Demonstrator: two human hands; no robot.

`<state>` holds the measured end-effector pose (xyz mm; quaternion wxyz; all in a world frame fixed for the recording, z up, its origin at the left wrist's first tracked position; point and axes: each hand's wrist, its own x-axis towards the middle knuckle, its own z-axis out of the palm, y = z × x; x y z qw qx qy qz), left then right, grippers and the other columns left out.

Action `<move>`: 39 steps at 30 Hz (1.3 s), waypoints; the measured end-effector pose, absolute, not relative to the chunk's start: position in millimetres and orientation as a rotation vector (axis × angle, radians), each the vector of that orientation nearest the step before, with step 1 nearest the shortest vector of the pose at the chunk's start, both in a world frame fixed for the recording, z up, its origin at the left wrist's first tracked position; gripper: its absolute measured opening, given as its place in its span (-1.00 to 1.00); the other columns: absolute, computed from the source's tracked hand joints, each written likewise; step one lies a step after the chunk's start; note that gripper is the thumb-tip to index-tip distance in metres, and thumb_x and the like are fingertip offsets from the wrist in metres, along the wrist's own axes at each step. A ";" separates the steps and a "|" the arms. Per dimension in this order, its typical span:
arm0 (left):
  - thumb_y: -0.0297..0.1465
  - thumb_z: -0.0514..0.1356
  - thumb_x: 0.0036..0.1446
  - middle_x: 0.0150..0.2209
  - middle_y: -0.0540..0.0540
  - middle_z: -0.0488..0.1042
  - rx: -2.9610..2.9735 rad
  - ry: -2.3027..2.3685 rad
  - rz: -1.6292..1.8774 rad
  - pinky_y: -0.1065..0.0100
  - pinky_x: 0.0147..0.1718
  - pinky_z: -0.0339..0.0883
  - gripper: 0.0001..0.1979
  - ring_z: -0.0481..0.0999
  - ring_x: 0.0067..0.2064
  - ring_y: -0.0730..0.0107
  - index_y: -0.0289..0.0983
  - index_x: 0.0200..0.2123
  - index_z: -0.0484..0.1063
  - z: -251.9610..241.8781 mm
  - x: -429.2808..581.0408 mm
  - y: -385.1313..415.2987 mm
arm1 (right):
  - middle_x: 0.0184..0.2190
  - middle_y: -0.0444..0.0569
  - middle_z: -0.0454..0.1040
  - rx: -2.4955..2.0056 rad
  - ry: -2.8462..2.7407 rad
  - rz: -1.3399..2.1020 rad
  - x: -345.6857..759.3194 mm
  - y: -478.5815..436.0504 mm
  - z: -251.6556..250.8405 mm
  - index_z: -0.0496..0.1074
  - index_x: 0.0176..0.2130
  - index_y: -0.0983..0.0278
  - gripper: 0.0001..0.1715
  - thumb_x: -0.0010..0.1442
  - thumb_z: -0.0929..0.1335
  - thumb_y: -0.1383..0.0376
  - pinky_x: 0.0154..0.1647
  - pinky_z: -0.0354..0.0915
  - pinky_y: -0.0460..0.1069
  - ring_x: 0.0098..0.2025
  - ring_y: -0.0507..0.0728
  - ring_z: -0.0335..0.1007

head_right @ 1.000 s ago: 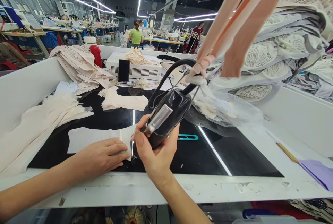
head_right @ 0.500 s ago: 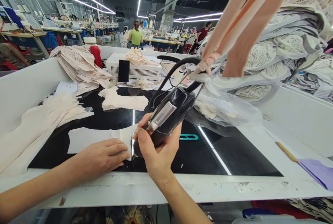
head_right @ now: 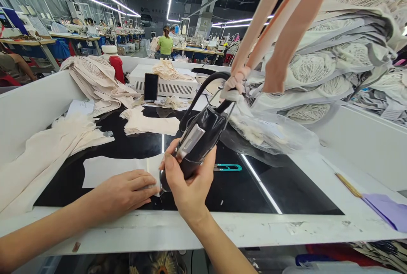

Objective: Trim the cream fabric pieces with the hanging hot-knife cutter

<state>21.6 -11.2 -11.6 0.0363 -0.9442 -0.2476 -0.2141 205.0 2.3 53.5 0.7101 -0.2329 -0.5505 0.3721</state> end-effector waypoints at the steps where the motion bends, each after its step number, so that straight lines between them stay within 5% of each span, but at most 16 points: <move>1: -0.44 0.10 0.48 -0.05 -0.20 0.55 -2.901 -0.761 -0.664 0.18 0.03 0.53 -0.80 0.57 -0.01 0.16 -0.35 0.07 0.43 -11.7 21.4 -11.2 | -0.30 -0.22 0.48 -0.525 -1.224 0.819 204.9 2.3 53.6 0.33 -0.04 0.06 -0.71 0.29 0.45 0.28 -0.54 0.43 -0.08 -0.49 0.00 0.45; 15: -0.44 0.12 0.46 -0.09 -0.20 0.56 -2.908 -0.733 -0.730 0.20 0.03 0.54 -0.80 0.60 -0.02 0.20 -0.35 0.06 0.44 -12.9 21.3 -9.6 | -0.31 -0.22 0.48 -0.544 -1.227 0.819 201.6 3.7 51.0 0.31 -0.02 0.06 -0.68 0.29 0.44 0.30 -0.54 0.43 -0.08 -0.49 -0.01 0.43; 21: -0.41 0.06 0.50 0.05 -0.22 0.55 -2.909 -0.760 -0.770 0.08 0.20 0.44 -0.76 0.56 0.10 0.16 -0.35 0.09 0.43 -7.4 18.2 -9.0 | -0.29 -0.23 0.47 -0.542 -1.215 0.853 201.6 -1.6 51.0 0.31 -0.02 0.06 -0.63 0.25 0.48 0.25 -0.51 0.46 -0.08 -0.48 -0.02 0.43; 30: -0.39 0.11 0.48 -0.10 -0.15 0.58 -3.125 -0.781 -0.756 0.20 0.12 0.47 -0.81 0.59 -0.05 0.25 -0.31 0.01 0.48 8.7 1.0 -27.3 | -0.33 -0.24 0.47 -0.582 -1.171 0.746 218.1 14.5 66.7 0.29 -0.15 0.11 -0.66 0.22 0.50 0.22 -0.51 0.45 -0.05 -0.50 -0.01 0.43; 39: -0.49 0.10 0.46 -0.10 -0.15 0.56 -3.043 -0.793 -0.739 0.07 0.16 0.45 -0.83 0.59 -0.08 0.25 -0.32 0.01 0.46 17.1 12.3 -14.0 | -0.37 -0.28 0.51 -0.568 -1.166 0.649 223.5 43.5 61.0 0.30 -0.12 0.11 -0.64 0.19 0.51 0.26 -0.52 0.45 -0.07 -0.53 -0.02 0.42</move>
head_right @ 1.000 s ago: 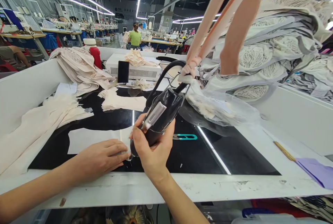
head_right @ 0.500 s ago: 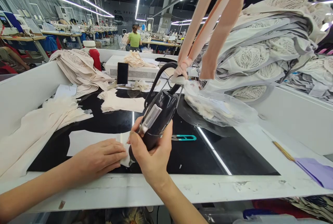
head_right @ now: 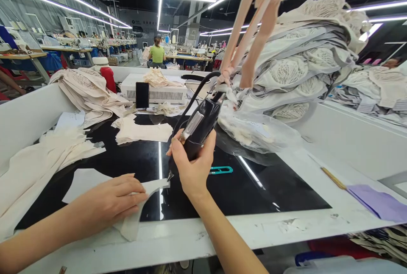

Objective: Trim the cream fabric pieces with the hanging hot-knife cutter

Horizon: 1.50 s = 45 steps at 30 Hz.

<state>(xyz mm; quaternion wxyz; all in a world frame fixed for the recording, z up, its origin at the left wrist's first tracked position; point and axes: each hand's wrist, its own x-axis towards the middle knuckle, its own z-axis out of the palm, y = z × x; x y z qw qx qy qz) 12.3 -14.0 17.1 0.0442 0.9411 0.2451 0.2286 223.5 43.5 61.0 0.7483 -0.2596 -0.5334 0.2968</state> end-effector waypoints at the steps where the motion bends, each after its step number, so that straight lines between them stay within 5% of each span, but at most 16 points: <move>1: -0.50 0.11 0.44 -0.11 -0.15 0.56 2.892 0.756 0.714 0.07 0.13 0.48 -0.84 0.58 -0.09 0.24 -0.33 0.00 0.46 16.2 17.2 -9.4 | -0.37 -0.29 0.51 -0.567 -1.169 0.650 223.1 44.5 60.3 0.30 -0.11 0.11 -0.64 0.19 0.50 0.27 -0.52 0.45 -0.07 -0.54 -0.02 0.42; 14: -0.44 0.30 0.31 -0.11 -0.13 0.52 3.103 0.779 0.679 -0.02 0.13 0.45 -0.72 0.57 -0.08 0.16 -0.30 0.06 0.44 -11.5 45.0 27.9 | -0.37 -0.31 0.52 -0.620 -1.172 0.664 223.4 45.2 53.4 0.28 -0.09 0.09 -0.60 0.18 0.49 0.32 -0.51 0.44 -0.07 -0.55 -0.02 0.44; 45: -0.36 0.32 0.32 -0.16 -0.09 0.48 3.198 0.896 0.618 0.16 0.00 0.41 -0.70 0.50 -0.15 0.23 -0.32 0.07 0.44 -5.0 43.7 22.1 | -0.38 -0.29 0.52 -0.646 -1.167 0.660 223.3 46.3 53.8 0.28 -0.08 0.09 -0.59 0.17 0.49 0.32 -0.51 0.47 -0.06 -0.56 -0.01 0.44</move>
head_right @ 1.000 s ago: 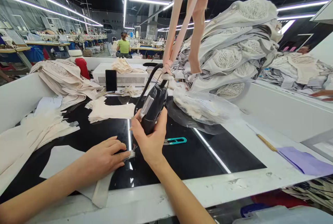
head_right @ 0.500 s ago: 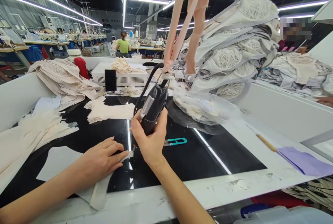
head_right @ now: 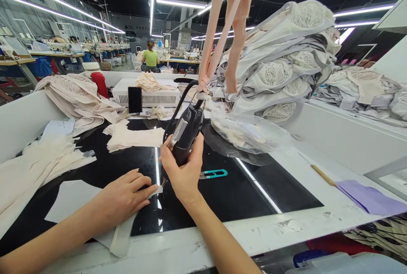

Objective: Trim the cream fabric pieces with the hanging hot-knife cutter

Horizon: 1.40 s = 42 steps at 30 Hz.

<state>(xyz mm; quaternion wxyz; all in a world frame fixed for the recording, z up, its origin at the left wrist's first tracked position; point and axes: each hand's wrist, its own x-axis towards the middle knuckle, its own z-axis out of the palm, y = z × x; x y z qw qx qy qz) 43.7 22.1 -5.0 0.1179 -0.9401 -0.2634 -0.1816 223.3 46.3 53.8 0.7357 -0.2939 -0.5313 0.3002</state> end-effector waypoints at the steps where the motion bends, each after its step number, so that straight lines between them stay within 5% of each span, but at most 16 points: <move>1: -0.36 0.33 0.32 -0.17 -0.09 0.47 -2.743 -0.776 -0.521 0.17 -0.03 0.41 -0.70 0.49 -0.16 0.22 -0.31 0.06 0.45 -4.7 43.8 22.0 | -0.38 -0.29 0.52 -0.651 -1.163 0.656 223.2 46.3 54.5 0.29 -0.08 0.09 -0.59 0.17 0.49 0.32 -0.51 0.46 -0.06 -0.56 -0.01 0.44; 25: -0.36 0.24 0.39 -0.15 -0.10 0.49 -2.741 -0.788 -0.491 0.22 -0.09 0.39 -0.78 0.47 -0.15 0.23 -0.29 0.05 0.43 -0.8 42.9 21.5 | -0.37 -0.28 0.51 -0.660 -1.142 0.628 223.8 50.7 55.4 0.29 -0.10 0.10 -0.63 0.19 0.49 0.27 -0.52 0.44 -0.05 -0.56 -0.01 0.43; 42: -0.42 0.18 0.43 -0.09 -0.10 0.54 -2.808 -0.793 -0.599 0.12 0.10 0.42 -0.80 0.58 -0.07 0.27 -0.31 0.07 0.40 -9.9 39.0 21.3 | -0.37 -0.28 0.53 -0.642 -1.130 0.662 221.3 46.3 55.0 0.29 -0.09 0.09 -0.61 0.17 0.50 0.28 -0.52 0.45 -0.06 -0.56 -0.01 0.43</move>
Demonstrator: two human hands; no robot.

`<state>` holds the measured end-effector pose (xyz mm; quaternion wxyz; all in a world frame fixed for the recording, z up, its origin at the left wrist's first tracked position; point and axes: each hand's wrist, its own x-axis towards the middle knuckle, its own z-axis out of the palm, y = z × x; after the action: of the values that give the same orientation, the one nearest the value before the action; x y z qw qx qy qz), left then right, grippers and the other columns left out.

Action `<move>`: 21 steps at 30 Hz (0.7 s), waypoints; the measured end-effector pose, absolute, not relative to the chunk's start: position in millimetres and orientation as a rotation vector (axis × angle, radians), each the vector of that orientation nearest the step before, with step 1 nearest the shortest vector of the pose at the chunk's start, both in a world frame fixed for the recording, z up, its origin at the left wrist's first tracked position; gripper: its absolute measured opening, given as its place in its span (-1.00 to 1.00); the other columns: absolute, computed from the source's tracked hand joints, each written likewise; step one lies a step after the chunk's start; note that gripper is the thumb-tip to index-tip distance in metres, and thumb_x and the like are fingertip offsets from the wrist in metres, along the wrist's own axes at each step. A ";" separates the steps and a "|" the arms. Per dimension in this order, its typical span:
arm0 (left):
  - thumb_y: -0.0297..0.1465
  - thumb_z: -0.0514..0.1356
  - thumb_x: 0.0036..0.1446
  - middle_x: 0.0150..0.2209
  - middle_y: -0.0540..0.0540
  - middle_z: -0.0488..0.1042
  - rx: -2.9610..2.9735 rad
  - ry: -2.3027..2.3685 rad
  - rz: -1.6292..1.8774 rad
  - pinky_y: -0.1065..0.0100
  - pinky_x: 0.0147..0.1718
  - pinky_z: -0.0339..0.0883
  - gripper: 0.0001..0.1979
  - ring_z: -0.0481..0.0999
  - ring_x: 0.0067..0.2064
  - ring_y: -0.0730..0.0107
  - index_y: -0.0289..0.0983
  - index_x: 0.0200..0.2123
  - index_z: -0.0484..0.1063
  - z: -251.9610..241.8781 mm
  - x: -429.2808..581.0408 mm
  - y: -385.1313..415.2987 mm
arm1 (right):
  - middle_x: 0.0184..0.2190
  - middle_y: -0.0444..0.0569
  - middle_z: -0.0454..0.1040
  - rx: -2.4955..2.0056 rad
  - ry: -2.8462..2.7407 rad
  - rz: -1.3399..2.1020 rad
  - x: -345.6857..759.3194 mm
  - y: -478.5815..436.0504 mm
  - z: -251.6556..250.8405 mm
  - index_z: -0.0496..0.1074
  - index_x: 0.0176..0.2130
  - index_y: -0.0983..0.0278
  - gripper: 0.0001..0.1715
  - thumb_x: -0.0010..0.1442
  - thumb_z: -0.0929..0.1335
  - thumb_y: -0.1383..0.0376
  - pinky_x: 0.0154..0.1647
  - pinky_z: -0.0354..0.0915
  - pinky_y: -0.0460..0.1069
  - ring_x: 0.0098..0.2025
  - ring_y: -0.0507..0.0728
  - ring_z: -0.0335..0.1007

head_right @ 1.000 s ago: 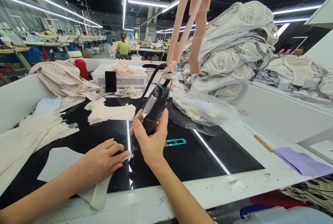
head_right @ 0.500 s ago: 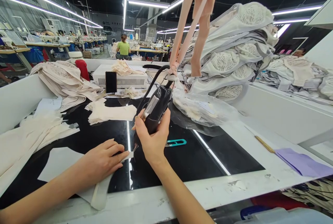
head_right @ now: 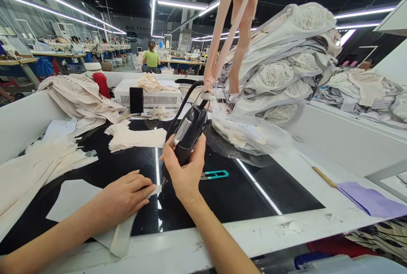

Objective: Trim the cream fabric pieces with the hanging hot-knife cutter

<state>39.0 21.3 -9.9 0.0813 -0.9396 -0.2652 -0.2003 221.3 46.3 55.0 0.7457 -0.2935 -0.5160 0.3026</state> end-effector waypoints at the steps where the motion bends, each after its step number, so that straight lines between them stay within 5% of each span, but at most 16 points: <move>1: -0.42 0.18 0.43 -0.09 -0.10 0.54 -2.811 -0.795 -0.598 0.11 0.11 0.43 -0.80 0.58 -0.07 0.26 -0.32 0.07 0.40 -9.8 39.1 21.1 | -0.37 -0.28 0.53 -0.639 -1.131 0.665 221.2 45.3 55.2 0.29 -0.11 0.09 -0.62 0.17 0.50 0.29 -0.52 0.45 -0.06 -0.55 -0.01 0.44; 21: -0.42 0.18 0.43 -0.10 -0.12 0.54 -2.804 -0.788 -0.538 0.14 0.03 0.45 -0.84 0.56 -0.06 0.23 -0.32 0.03 0.41 -8.3 40.5 21.2 | -0.36 -0.28 0.52 -0.644 -1.144 0.636 217.8 50.2 51.0 0.28 -0.08 0.09 -0.62 0.20 0.48 0.29 -0.51 0.44 -0.06 -0.55 -0.01 0.44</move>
<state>40.5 21.2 -8.3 0.0899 -0.9428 -0.2650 -0.1811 217.8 50.2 51.0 0.7456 -0.2941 -0.5227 0.2905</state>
